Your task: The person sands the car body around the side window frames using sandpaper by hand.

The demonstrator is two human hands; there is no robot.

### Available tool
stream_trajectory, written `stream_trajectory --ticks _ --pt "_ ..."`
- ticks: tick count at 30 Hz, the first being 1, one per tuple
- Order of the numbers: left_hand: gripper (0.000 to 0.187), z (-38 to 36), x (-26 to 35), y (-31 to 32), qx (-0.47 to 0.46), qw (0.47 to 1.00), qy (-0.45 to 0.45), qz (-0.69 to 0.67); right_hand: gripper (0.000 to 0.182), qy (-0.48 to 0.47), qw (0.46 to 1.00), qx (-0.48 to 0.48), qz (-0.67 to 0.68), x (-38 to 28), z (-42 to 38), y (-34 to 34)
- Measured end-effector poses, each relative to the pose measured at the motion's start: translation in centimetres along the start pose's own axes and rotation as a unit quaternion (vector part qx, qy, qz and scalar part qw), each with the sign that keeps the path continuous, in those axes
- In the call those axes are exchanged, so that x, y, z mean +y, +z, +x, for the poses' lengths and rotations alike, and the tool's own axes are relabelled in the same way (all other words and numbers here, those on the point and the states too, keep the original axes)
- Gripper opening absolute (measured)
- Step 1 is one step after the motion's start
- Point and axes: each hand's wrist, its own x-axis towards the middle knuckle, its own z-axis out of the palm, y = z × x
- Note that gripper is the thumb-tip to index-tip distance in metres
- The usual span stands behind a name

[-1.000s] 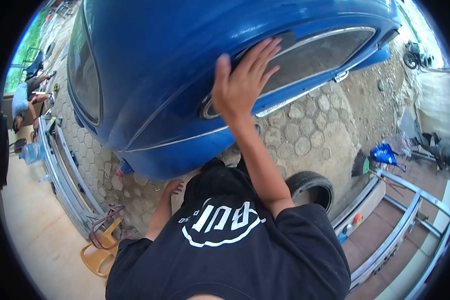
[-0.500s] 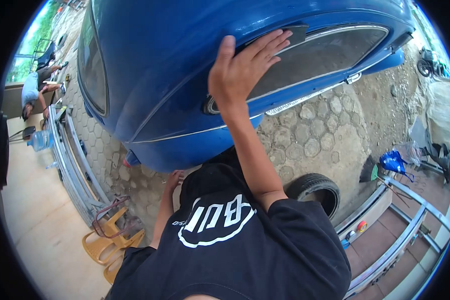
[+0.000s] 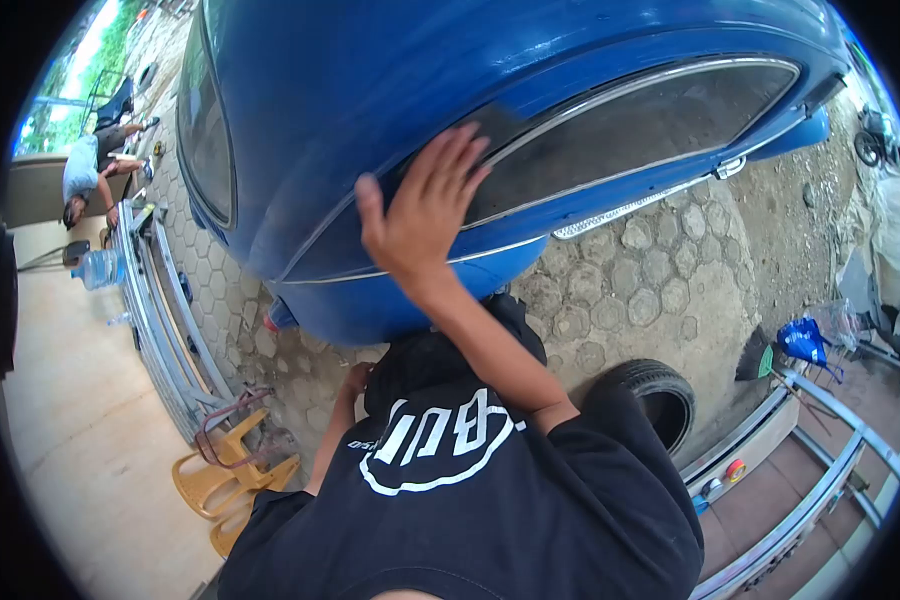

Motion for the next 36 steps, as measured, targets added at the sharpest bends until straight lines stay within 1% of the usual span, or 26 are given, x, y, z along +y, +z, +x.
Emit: stream_trajectory --ticks 1,2,3,4,6,9,10,12,14,15,17,18,21,23,24,25,27,28,30,32,33,35,36 --pt "0.04 0.7 -0.5 -0.9 -0.012 0.998 0.024 0.053 0.09 -0.014 0.999 -0.027 -0.017 -0.3 -2.8 1.3" --pt "0.04 1.8 -1.5 -1.7 -0.035 0.996 0.02 0.077 0.09 -0.024 0.998 -0.053 -0.035 -0.7 -5.5 2.4" --pt "0.04 2.2 -1.2 -3.2 -0.046 0.996 -0.004 0.07 0.09 -0.032 0.995 -0.076 -0.054 -1.1 -6.7 3.2" --pt "0.041 2.5 -0.9 -4.8 -0.056 0.996 -0.027 0.064 0.089 -0.004 0.996 -0.071 -0.058 -1.8 -6.5 3.1" --pt "0.041 1.3 2.3 -6.9 -0.051 0.992 -0.115 -0.023 0.088 0.048 0.995 -0.064 -0.065 -3.2 -4.7 2.2" --pt "0.044 2.9 1.5 -11.1 -0.067 0.996 -0.045 -0.022 0.09 0.086 0.996 0.009 -0.02 -3.7 -3.7 3.4" --pt "0.045 3.4 1.1 -12.4 -0.077 0.997 -0.028 -0.01 0.09 0.079 0.996 0.041 -0.016 -3.7 -4.2 4.6" --pt "0.046 3.9 0.1 -14.4 -0.099 0.995 0.004 0.01 0.09 0.042 0.998 0.029 -0.04 -4.6 -8.8 8.0" --pt "0.046 4.5 -1.7 -15.6 -0.089 0.995 -0.023 0.039 0.09 0.003 0.997 -0.003 -0.071 -4.5 -13.3 10.6" --pt "0.046 5.4 -2.1 -16.2 -0.08 0.995 -0.03 0.051 0.09 0.012 0.996 -0.006 -0.093 -4.7 -13.0 10.6" --pt "0.044 6.9 -3.8 -17.1 -0.085 0.994 -0.061 0.032 0.089 0.043 0.99 -0.017 -0.132 -5.9 -12.3 10.0" --pt "0.044 7.1 -5.1 -17.7 -0.087 0.992 -0.083 0.028 0.087 0.074 0.993 0.023 -0.09 -5.9 -10.8 9.7" --pt "0.043 6.4 -5.7 -18.1 -0.084 0.991 -0.091 0.042 0.086 0.121 0.985 0.122 -0.017 -5.9 -4.8 7.2" --pt "0.042 4.1 -4.8 -18.2 -0.073 0.991 -0.086 0.07 0.087 0.094 0.989 0.107 -0.044 -5.6 -6.8 8.7" --pt "0.042 4.2 -3.4 -18.1 -0.067 0.992 -0.075 0.082 0.087 0.065 0.992 0.093 -0.064 -5.1 -9.3 10.4" --pt "0.041 5.2 -3.6 -18.2 -0.083 0.99 -0.076 0.083 0.087 0.04 0.993 0.074 -0.084 -4.9 -11.4 11.2" --pt "0.041 6.9 -5.4 -18.6 -0.116 0.986 -0.087 0.087 0.086 0.044 0.991 0.029 -0.122 -5.1 -13.4 11.2" --pt "0.04 7.6 -4.9 -18.7 -0.123 0.983 -0.062 0.119 0.086 0.043 0.989 0.011 -0.14 -4.9 -13.3 11.3" --pt "0.038 7.8 -3.4 -19.2 -0.133 0.974 -0.015 0.184 0.086 0.081 0.991 0.062 -0.088 -5.4 -9.1 9.1" --pt "0.038 6.7 -1.6 -18.9 -0.086 0.994 -0.007 0.072 0.085 0.127 0.986 0.098 -0.046 -5.5 -4.5 6.4" --pt "0.038 6.1 -0.5 -18.9 -0.061 0.998 -0.004 0.015 0.085 0.105 0.988 0.102 -0.047 -5.3 -4.7 6.7" --pt "0.038 5.7 1.1 -19.2 -0.072 0.996 -0.025 0.042 0.084 0.065 0.99 0.111 -0.053 -4.3 -6.5 8.1" --pt "0.038 6.3 2.8 -18.6 -0.078 0.995 -0.026 0.052 0.084 0.025 0.992 0.104 -0.074 -3.6 -9.0 9.6"
